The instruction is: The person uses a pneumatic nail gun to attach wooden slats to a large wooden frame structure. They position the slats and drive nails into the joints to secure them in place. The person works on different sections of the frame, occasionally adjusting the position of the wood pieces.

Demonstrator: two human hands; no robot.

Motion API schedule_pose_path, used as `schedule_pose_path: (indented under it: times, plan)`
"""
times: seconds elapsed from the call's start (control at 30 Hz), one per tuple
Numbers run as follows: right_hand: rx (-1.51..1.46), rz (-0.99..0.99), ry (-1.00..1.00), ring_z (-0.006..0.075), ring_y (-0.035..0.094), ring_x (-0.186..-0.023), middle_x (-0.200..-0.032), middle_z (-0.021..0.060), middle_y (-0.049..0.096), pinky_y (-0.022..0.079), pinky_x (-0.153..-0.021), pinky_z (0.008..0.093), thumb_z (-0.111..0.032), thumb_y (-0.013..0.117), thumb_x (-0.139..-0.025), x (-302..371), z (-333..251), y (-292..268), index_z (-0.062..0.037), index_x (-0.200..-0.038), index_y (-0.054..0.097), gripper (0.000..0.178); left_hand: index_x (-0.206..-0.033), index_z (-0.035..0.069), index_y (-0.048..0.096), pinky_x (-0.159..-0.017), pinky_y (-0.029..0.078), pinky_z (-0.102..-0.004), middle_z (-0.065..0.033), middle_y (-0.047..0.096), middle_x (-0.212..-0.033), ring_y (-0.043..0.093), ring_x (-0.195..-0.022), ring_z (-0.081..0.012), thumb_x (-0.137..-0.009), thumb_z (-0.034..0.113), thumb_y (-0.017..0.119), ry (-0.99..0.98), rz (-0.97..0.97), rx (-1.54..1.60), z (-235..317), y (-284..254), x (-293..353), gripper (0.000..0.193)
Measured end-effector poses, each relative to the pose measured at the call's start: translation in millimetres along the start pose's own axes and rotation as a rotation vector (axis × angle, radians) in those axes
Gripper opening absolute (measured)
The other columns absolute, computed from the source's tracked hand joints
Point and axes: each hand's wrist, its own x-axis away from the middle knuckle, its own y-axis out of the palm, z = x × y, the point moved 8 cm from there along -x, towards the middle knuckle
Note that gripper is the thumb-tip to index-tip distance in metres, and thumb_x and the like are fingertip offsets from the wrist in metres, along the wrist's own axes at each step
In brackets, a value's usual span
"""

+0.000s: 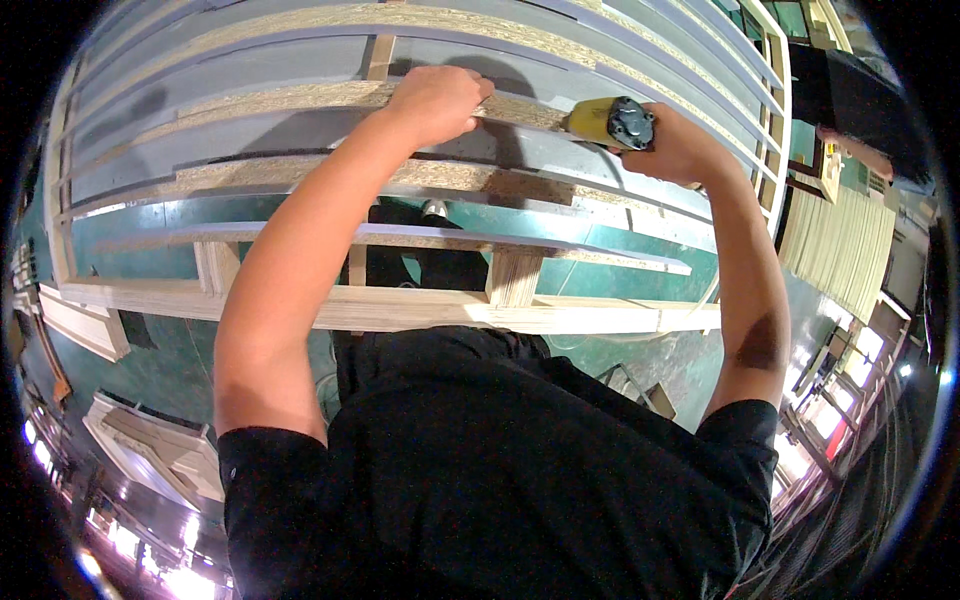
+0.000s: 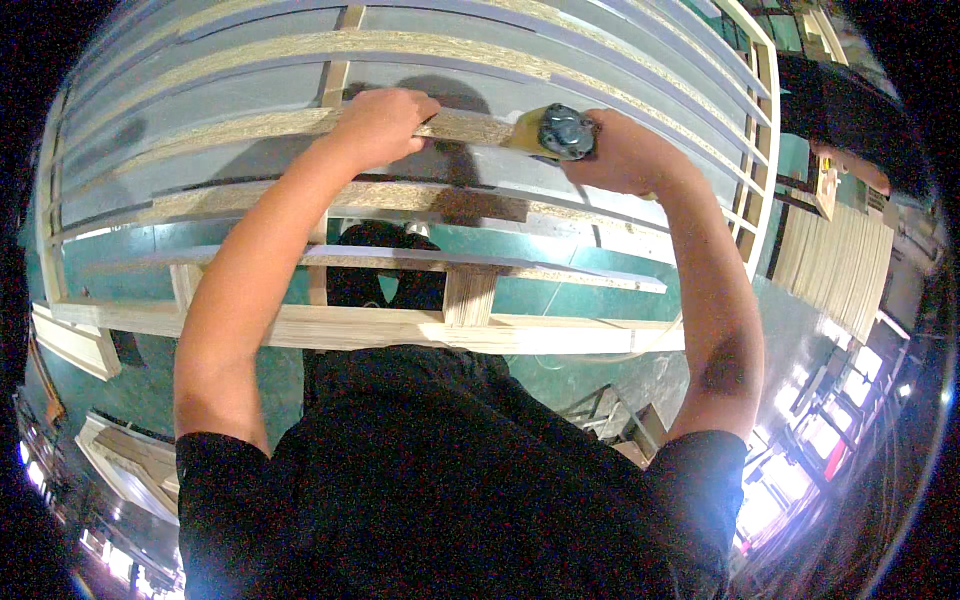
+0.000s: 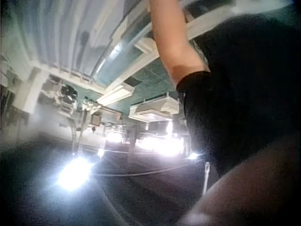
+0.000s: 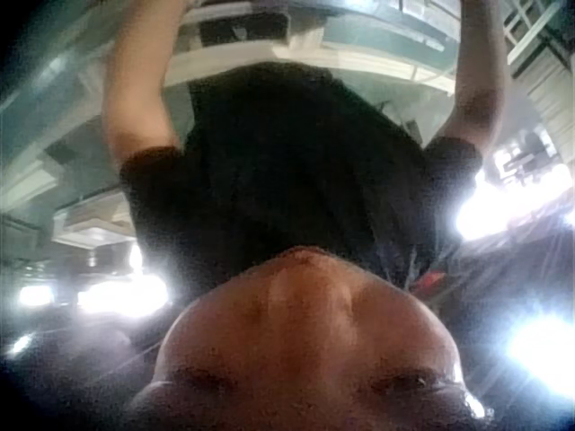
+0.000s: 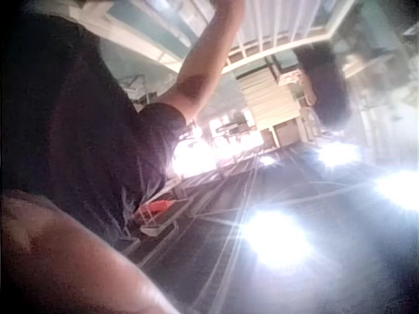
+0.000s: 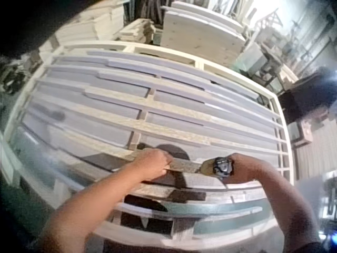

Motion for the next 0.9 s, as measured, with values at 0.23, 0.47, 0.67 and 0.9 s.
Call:
schedule_pose_path:
  times: [0.23, 0.47, 0.67, 0.9]
  plan:
    - [-0.043, 0.048, 0.09, 0.017, 0.066, -0.065, -0.079, 0.0092, 0.072, 0.054, -0.056, 0.0356, -0.019, 0.08, -0.081, 13, -11, -7, -0.005, -0.114, 0.067, 0.039, -0.119, 0.011, 0.068, -0.095, 0.053, -0.0494, -0.0107, 0.07, -0.119, 0.065, -0.115, -0.0332, -0.081, 0.031, 0.081, 0.081, 0.06, -0.057, 0, -13, 15, 0.045]
    - [-0.142, -0.048, -0.033, 0.0179, 0.069, -0.068, -0.082, 0.0104, 0.072, 0.056, -0.062, 0.0352, -0.013, 0.08, -0.077, 8, -144, 4, -0.0009, -0.114, 0.066, 0.042, -0.14, 0.012, 0.059, -0.109, 0.044, -0.0491, -0.0156, 0.063, -0.135, 0.058, -0.126, -0.0367, -0.078, 0.042, 0.084, -0.035, 0.383, -0.072, -162, -103, 164, 0.074]
    - [0.035, -0.003, -0.314, 0.0252, 0.072, -0.087, -0.094, 0.0154, 0.074, 0.057, -0.08, 0.039, -0.017, 0.08, -0.077, -57, -333, 20, -0.0001, -0.115, 0.066, 0.044, -0.136, 0.014, 0.061, -0.105, 0.047, -0.0504, -0.0117, 0.066, -0.133, 0.062, -0.123, -0.0347, -0.072, 0.027, 0.088, -0.305, 0.175, -0.078, -313, -108, 260, 0.071]
    - [0.02, -0.026, -0.424, 0.0241, 0.072, -0.091, -0.1, 0.0163, 0.075, 0.058, -0.085, 0.0383, -0.021, 0.081, -0.081, -150, -444, 58, 0.0025, -0.118, 0.065, 0.047, -0.119, 0.02, 0.07, -0.091, 0.052, -0.0496, -0.0074, 0.074, -0.107, 0.068, -0.107, -0.0322, -0.076, 0.019, 0.084, -0.175, 0.275, 0.021, -335, -103, 256, 0.045]
